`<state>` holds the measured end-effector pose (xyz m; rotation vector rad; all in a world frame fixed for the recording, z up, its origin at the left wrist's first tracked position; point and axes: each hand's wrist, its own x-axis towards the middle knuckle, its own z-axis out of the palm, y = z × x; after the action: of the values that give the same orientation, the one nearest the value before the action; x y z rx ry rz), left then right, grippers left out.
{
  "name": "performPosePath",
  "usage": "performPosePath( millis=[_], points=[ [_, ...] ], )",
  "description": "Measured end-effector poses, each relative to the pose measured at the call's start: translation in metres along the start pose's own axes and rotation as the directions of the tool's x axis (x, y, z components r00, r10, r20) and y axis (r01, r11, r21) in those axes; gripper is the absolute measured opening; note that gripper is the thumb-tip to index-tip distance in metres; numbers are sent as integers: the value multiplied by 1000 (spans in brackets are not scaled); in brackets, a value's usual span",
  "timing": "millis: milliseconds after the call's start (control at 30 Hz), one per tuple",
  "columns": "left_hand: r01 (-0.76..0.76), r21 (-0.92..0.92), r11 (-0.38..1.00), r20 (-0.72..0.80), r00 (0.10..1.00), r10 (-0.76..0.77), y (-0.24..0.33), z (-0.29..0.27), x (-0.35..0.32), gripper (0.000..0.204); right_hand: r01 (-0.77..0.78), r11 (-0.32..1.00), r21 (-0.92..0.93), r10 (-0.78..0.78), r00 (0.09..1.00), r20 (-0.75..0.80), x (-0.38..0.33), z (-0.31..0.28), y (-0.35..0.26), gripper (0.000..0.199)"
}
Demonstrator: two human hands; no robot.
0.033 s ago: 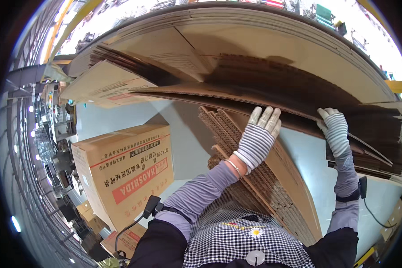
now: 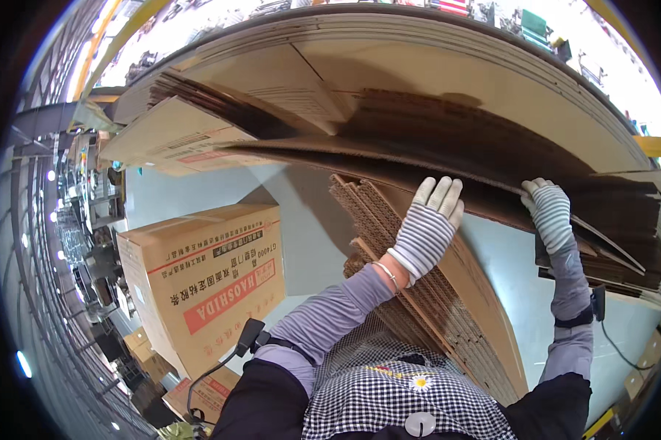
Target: Collect and sort stacks of flattened cardboard boxes and move them across a warehouse floor.
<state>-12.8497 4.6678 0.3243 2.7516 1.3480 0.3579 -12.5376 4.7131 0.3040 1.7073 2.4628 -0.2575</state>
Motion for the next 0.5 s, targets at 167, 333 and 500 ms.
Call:
performPosePath(
  millis=[167,333,500],
  points=[
    [152,-18,988,382,914,-134,-33,-2,38,6,-111,988,111,117,992,-49,49,-14,23,26],
    [21,-65,998,384,923,6,-63,-3,76,13,-127,985,116,144,978,-152,95,0,103,37],
    [154,-40,987,462,879,-119,-102,-29,48,24,-219,974,-56,216,975,-57,165,-42,100,54]
  ],
)
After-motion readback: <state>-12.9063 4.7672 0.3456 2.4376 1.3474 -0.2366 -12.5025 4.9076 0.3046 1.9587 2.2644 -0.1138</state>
